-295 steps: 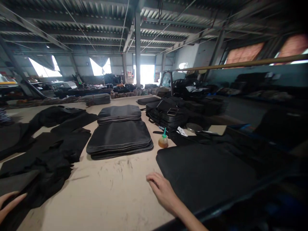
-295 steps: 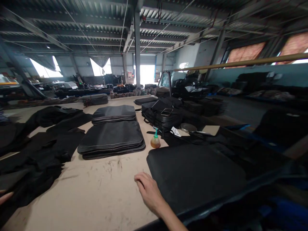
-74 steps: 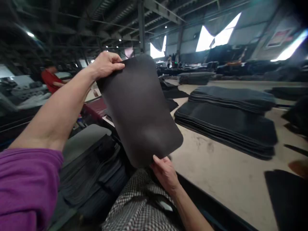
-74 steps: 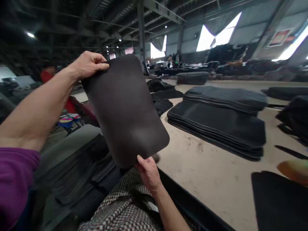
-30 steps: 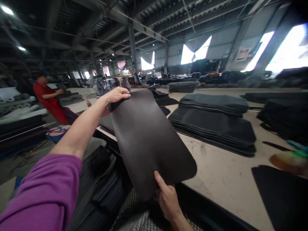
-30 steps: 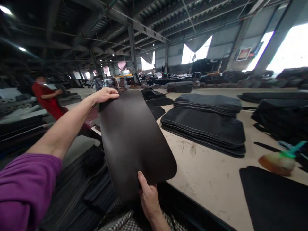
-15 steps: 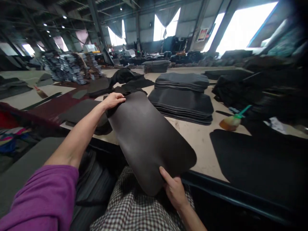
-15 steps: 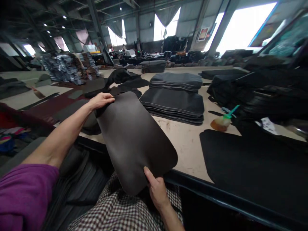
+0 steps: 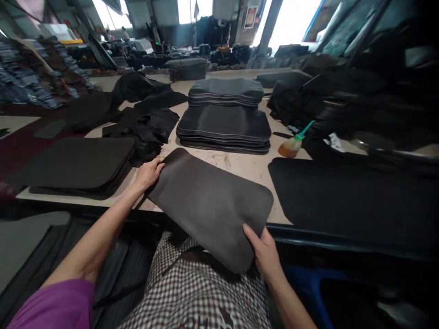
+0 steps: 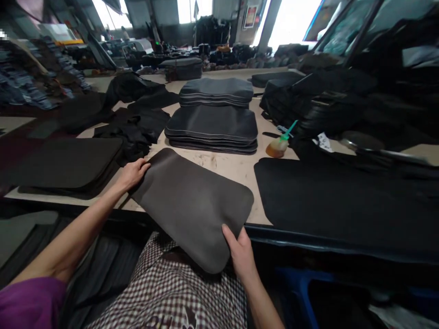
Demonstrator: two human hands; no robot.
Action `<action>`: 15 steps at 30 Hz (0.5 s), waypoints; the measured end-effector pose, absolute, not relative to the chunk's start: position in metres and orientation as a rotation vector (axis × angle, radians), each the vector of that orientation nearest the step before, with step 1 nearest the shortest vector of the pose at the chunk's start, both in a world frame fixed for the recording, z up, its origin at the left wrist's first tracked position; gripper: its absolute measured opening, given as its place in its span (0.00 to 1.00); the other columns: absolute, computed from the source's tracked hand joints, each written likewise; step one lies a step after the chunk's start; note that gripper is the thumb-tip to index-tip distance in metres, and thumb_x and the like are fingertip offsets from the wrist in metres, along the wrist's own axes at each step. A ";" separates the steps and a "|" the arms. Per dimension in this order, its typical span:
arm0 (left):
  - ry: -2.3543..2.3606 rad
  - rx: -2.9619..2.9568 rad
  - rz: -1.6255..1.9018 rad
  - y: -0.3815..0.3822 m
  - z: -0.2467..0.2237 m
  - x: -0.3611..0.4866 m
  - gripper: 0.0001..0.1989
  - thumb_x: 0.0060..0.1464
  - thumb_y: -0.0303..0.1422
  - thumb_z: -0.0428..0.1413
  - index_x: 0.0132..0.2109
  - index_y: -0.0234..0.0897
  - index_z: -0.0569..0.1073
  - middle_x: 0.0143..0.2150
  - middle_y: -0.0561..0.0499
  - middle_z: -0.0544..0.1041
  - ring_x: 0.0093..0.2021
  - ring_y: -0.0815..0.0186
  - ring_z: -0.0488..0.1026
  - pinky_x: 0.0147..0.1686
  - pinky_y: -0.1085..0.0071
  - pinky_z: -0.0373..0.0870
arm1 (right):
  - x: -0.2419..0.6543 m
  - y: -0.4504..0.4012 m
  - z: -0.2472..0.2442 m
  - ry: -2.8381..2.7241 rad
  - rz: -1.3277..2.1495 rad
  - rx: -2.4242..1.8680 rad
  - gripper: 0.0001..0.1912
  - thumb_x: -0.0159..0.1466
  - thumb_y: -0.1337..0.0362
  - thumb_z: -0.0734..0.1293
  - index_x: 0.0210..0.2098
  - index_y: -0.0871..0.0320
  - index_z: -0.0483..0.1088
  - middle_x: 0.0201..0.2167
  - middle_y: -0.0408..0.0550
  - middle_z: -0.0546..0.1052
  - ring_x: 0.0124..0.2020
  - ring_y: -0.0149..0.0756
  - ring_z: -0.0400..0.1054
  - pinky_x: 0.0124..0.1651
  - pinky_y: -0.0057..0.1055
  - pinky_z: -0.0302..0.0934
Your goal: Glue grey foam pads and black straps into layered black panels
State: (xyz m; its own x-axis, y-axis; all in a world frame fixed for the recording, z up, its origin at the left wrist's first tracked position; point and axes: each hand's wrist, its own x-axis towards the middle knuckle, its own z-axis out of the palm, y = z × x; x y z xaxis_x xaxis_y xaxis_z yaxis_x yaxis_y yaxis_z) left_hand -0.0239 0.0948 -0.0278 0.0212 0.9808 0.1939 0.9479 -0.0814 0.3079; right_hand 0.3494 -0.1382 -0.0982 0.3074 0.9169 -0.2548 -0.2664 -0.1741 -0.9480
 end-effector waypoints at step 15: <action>1.871 2.312 0.991 0.144 -0.002 -0.005 0.16 0.65 0.44 0.54 0.50 0.41 0.80 0.46 0.46 0.83 0.45 0.59 0.78 0.44 0.68 0.66 | 0.308 -0.168 -0.134 -0.699 1.354 -1.452 0.29 0.57 0.47 0.77 0.50 0.61 0.80 0.52 0.55 0.80 0.57 0.53 0.73 0.64 0.47 0.65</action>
State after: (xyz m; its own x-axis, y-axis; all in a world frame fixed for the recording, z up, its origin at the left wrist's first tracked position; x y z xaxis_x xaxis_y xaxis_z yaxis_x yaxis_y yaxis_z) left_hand -0.0054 0.1437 -0.0025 0.0875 0.8824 0.4624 0.8781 -0.2875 0.3824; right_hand 0.3077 -0.1681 -0.1338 0.2093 0.8996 -0.3833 -0.2077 -0.3422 -0.9164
